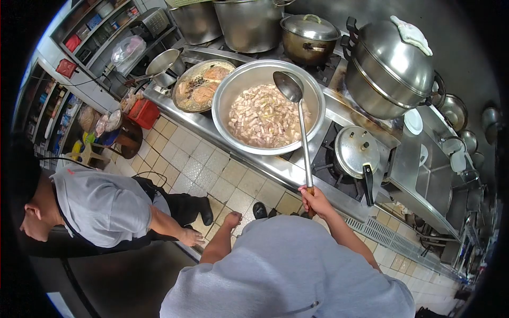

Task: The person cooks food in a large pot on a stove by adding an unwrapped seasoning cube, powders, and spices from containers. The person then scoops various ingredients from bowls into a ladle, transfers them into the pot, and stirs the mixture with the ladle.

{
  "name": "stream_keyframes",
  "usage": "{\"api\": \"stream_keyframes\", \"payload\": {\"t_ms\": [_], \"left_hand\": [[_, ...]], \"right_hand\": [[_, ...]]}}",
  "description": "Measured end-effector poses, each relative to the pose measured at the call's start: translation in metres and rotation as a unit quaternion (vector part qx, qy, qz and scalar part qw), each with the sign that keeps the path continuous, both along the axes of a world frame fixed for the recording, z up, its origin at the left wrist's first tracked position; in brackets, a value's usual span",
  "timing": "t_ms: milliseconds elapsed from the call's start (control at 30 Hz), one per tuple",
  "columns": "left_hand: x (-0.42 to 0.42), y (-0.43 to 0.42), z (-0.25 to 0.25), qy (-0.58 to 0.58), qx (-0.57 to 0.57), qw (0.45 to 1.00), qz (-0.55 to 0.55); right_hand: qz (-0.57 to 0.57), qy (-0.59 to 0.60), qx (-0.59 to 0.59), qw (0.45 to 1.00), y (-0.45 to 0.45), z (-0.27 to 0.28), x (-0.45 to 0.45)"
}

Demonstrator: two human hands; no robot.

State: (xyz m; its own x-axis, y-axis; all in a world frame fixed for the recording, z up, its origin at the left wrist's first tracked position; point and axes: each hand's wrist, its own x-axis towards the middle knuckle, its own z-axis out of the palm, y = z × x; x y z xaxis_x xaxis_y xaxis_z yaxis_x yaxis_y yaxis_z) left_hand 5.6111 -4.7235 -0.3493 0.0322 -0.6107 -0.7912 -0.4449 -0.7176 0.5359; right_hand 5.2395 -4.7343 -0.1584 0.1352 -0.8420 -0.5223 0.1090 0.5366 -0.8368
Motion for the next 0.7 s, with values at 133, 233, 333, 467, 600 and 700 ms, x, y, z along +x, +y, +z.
{"api": "stream_keyframes", "payload": {"t_ms": [133, 233, 333, 467, 600, 700], "left_hand": [[0.003, -0.01, -0.01, -0.021, -0.01, 0.999, -0.028], [0.006, -0.02, -0.021, -0.006, 0.011, 0.998, -0.06], [-0.003, -0.03, -0.005, -0.012, 0.009, 0.999, -0.046], [-0.003, -0.035, -0.012, -0.005, 0.0, 0.999, -0.04], [-0.013, -0.041, -0.001, 0.004, -0.018, 0.999, -0.041], [0.006, -0.031, -0.02, 0.012, -0.041, 0.994, -0.102]], "right_hand": [[0.005, -0.002, -0.007, 1.0, 0.0, 0.0, -0.001], [-0.001, -0.007, -0.007, 1.0, 0.0, -0.002, -0.001], [-0.004, -0.008, -0.001, 1.0, 0.0, -0.003, -0.002], [-0.026, 0.041, 0.017, 0.999, 0.002, 0.003, -0.001], [-0.116, 0.407, -0.266, 0.866, -0.006, -0.007, -0.009], [-0.097, 0.309, -0.136, 0.936, -0.004, 0.036, -0.023]]}}
